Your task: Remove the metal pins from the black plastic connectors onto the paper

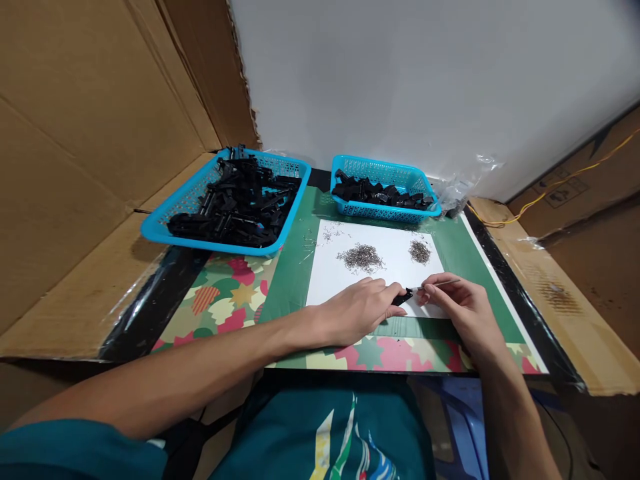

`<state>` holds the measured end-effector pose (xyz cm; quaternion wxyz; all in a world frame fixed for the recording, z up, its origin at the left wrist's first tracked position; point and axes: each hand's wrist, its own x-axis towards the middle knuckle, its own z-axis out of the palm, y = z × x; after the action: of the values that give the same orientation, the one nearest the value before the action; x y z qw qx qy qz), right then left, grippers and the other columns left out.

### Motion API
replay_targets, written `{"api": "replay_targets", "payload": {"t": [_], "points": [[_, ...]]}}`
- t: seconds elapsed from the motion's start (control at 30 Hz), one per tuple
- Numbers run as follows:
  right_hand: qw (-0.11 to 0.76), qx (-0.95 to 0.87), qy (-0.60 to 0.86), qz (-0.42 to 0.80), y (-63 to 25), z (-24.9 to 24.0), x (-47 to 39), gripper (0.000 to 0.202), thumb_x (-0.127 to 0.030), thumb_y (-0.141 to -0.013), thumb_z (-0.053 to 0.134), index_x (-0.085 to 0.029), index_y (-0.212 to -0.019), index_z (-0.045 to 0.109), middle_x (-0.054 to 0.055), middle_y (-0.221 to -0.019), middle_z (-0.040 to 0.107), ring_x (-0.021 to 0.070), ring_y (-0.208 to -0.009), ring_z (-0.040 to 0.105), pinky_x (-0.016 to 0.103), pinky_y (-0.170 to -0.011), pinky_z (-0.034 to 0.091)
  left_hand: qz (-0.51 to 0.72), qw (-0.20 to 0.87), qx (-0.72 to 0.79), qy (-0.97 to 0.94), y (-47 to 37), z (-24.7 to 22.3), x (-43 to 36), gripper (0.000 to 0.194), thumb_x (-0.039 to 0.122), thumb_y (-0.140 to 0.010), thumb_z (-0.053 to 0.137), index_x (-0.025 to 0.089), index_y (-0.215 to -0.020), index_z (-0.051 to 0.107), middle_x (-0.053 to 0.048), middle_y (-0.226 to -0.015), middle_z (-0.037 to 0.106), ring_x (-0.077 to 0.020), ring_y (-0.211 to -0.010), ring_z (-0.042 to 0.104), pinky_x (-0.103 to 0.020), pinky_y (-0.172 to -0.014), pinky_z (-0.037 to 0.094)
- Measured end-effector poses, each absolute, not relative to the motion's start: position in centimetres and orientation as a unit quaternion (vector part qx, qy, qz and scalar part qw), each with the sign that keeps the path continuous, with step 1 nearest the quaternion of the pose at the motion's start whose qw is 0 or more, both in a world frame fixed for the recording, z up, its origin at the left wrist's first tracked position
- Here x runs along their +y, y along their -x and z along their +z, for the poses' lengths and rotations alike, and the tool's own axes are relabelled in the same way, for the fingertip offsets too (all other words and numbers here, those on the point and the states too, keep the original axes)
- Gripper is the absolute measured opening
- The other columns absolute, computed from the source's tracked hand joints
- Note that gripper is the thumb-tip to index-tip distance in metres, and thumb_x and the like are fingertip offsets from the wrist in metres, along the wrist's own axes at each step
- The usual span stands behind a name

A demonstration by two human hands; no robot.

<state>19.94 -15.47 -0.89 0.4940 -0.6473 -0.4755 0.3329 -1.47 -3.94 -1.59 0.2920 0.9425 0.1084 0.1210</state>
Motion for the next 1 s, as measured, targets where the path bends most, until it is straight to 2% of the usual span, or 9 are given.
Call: {"api": "replay_targets", "payload": {"t": [0.27, 0.43, 0.67, 0.83, 1.0], "points": [[0.460, -0.510, 0.675, 0.269, -19.7, -1.1, -15.9, 0.029, -0.046, -0.101, 0.065, -0.019, -0.092, 0.069, 0.007, -0.088, 0.069, 0.0191, -0.078, 0.065, 0.031, -0.072, 0.052, 0.124, 0.290, 0.107, -0.943, 1.4, -1.8, -4.0, 0.038, 0.043, -0.112, 0.043, 0.016, -0.134, 0.057, -0.011, -0.104, 0.070, -0.0261, -0.097, 0.067, -0.037, -0.087, 0.049], [0.430, -0.526, 0.687, 0.256, -19.6, -1.0, -16.1, 0.027, -0.044, -0.103, 0.063, -0.020, -0.094, 0.068, 0.004, -0.086, 0.067, 0.0166, -0.074, 0.062, 0.029, -0.068, 0.048, 0.123, 0.293, 0.104, -0.942, 1.4, -1.7, -4.0, 0.039, 0.043, -0.112, 0.043, 0.015, -0.135, 0.057, -0.012, -0.104, 0.069, -0.0265, -0.097, 0.066, -0.038, -0.087, 0.049], [0.412, -0.549, 0.692, 0.222, -19.4, -0.9, -16.0, 0.028, -0.044, -0.104, 0.061, -0.020, -0.090, 0.068, 0.006, -0.088, 0.069, 0.0168, -0.072, 0.063, 0.030, -0.066, 0.049, 0.121, 0.300, 0.104, -0.940, 1.4, -1.6, -4.0, 0.039, 0.043, -0.112, 0.043, 0.015, -0.134, 0.057, -0.012, -0.103, 0.070, -0.0273, -0.097, 0.066, -0.038, -0.087, 0.049], [0.383, -0.568, 0.705, 0.185, -19.0, -0.4, -15.8, 0.025, -0.042, -0.103, 0.059, -0.021, -0.091, 0.067, 0.006, -0.083, 0.071, 0.0185, -0.068, 0.064, 0.032, -0.066, 0.051, 0.111, 0.278, 0.100, -0.949, 1.4, -1.4, -4.1, 0.038, 0.042, -0.114, 0.035, 0.014, -0.132, 0.055, -0.013, -0.104, 0.068, -0.0276, -0.098, 0.065, -0.039, -0.088, 0.048], [0.393, -0.564, 0.704, 0.176, -18.9, -0.7, -15.9, 0.023, -0.039, -0.101, 0.060, -0.020, -0.090, 0.067, 0.007, -0.084, 0.072, 0.0188, -0.067, 0.065, 0.031, -0.064, 0.051, 0.105, 0.268, 0.095, -0.953, 1.5, -1.4, -4.1, 0.038, 0.041, -0.114, 0.032, 0.015, -0.131, 0.053, -0.013, -0.105, 0.068, -0.0274, -0.098, 0.064, -0.038, -0.088, 0.048]]}}
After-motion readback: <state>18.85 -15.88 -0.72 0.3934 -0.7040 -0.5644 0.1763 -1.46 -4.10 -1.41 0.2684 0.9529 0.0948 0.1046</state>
